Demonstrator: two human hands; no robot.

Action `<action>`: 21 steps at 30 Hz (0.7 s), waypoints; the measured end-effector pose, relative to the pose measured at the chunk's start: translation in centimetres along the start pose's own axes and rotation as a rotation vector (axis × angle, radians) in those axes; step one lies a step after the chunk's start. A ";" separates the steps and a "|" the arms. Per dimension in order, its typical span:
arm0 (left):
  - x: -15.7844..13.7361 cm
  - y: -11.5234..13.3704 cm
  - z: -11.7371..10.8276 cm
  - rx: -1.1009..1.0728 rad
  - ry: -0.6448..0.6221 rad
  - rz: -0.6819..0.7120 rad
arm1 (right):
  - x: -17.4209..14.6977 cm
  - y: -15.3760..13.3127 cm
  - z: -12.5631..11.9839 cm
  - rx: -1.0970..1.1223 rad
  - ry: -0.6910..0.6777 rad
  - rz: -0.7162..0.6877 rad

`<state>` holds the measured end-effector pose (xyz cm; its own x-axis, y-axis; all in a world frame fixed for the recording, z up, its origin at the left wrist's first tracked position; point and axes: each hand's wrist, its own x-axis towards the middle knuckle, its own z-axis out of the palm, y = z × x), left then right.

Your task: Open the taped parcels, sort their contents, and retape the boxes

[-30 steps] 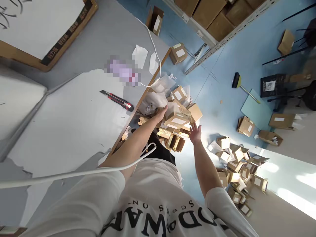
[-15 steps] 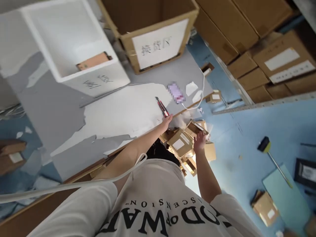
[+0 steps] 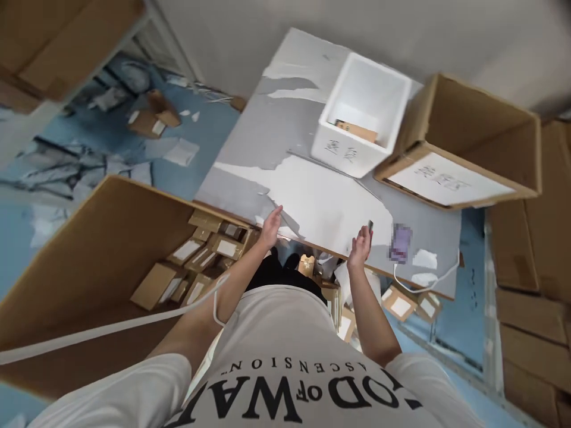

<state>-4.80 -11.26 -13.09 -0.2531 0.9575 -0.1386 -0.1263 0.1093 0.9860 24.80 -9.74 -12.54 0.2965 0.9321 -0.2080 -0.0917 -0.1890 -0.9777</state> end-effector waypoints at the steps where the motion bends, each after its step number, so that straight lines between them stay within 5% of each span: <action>1: -0.9 -0.2 -1.7 -0.016 0.076 0.037 | 0.3 -0.3 1.8 -0.025 -0.037 -0.037; 6: -6.0 -0.5 -9.2 -0.078 0.417 0.157 | -0.7 -1.1 11.3 -0.105 -0.254 -0.199; 13: -13.0 -1.3 -18.9 -0.076 0.719 0.218 | -7.5 -0.7 23.8 -0.153 -0.637 -0.289; 21: -22.1 -3.6 -26.7 -0.062 1.139 0.201 | -15.3 2.2 33.9 -0.251 -1.044 -0.312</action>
<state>-24.38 -39.93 -16.04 -0.9874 0.1574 -0.0146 -0.0246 -0.0616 0.9978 -12.17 -13.93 -10.54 -0.6813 0.7296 0.0592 0.0767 0.1516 -0.9855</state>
